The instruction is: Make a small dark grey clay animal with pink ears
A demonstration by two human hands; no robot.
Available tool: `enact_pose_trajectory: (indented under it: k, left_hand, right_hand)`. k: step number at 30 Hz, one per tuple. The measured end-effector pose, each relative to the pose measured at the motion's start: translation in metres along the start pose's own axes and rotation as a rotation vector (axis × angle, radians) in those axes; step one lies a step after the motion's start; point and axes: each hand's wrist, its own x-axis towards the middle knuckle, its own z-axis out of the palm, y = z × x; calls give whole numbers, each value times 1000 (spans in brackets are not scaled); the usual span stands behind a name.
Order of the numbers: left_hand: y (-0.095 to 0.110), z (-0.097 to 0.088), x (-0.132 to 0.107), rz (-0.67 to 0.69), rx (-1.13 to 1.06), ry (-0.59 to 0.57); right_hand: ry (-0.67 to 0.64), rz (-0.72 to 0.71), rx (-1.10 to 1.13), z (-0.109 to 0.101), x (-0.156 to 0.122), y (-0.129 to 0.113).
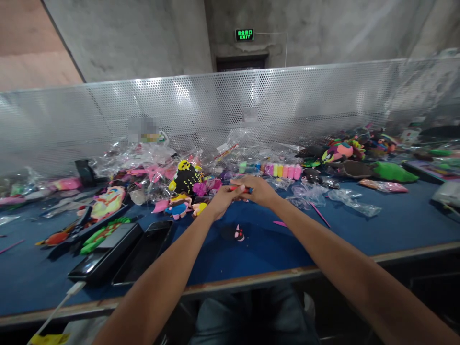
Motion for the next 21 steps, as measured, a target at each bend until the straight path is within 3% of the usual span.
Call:
enact_pose_trajectory:
  k: [14,21]
  left_hand:
    - [0,-2,-1,49,20,-5]
    - [-3,-5,3,91,0,55]
  right_hand:
    - [31,-4,-61,1,-2,0]
    - [68,13,-68,-4,-1,-7]
